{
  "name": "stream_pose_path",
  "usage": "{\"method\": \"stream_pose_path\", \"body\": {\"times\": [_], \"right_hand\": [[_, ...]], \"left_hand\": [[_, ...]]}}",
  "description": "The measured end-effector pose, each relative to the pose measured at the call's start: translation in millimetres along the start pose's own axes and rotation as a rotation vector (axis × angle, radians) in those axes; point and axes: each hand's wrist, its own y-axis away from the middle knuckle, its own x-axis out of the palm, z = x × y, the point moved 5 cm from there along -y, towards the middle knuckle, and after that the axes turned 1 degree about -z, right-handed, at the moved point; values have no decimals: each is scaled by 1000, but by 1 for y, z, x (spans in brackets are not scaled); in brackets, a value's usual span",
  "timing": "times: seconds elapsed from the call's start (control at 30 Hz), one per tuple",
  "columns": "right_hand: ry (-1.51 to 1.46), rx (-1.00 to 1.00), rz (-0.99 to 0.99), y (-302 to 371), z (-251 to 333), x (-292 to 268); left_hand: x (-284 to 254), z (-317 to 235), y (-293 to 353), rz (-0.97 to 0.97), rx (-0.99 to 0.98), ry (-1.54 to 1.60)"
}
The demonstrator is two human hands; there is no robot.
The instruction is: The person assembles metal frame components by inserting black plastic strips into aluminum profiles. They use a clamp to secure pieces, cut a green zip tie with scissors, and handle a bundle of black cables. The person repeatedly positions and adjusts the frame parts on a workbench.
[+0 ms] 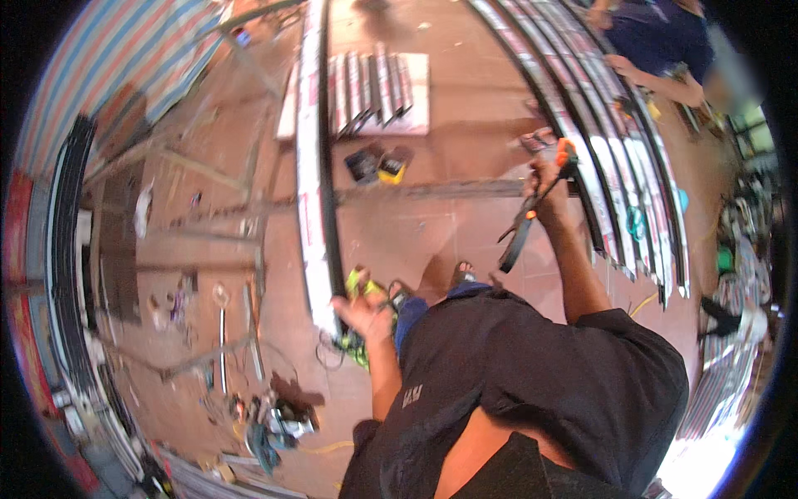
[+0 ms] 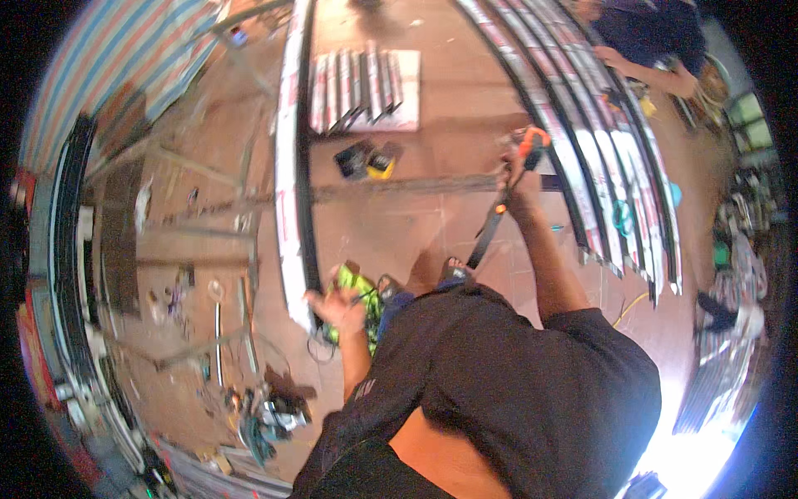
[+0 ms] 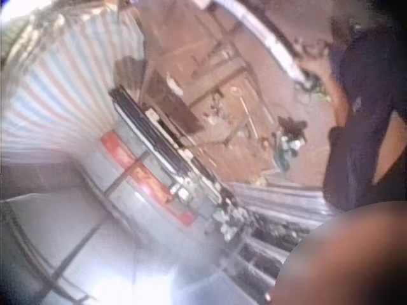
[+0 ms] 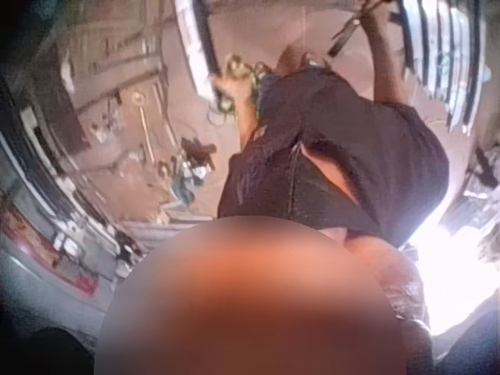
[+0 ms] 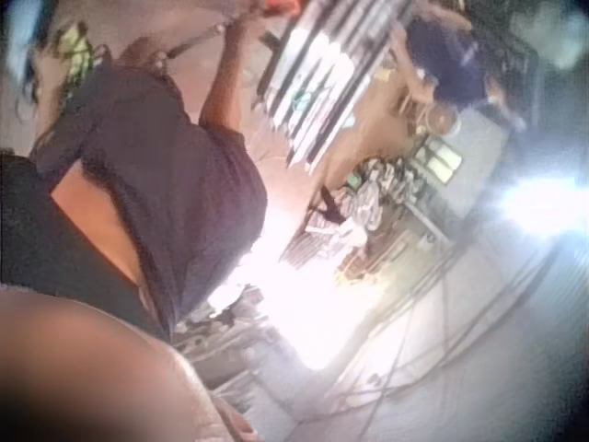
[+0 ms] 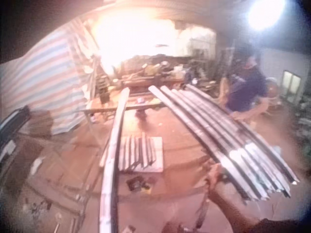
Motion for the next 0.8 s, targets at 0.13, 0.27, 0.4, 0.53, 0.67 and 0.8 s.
{"method": "stream_pose_path", "body": {"times": [0.13,0.27,0.4,0.53,0.67,0.8], "right_hand": [[-283,103,60,-6,-2,-1],[-288,132,91,-16,-11,-14],[-404,261,108,-28,-23,-28],[-541,332,220,-31,-27,-17],[-283,138,585,-8,-22,46],[-180,202,645,15,-24,141]], "left_hand": [[57,20,24,8,178,-985],[91,-8,77,-61,430,-1218],[45,-74,102,-348,454,-1028],[-32,-116,134,-579,191,-1050],[-61,-164,118,-621,289,-1123],[-49,-193,36,-384,326,-1201]]}}
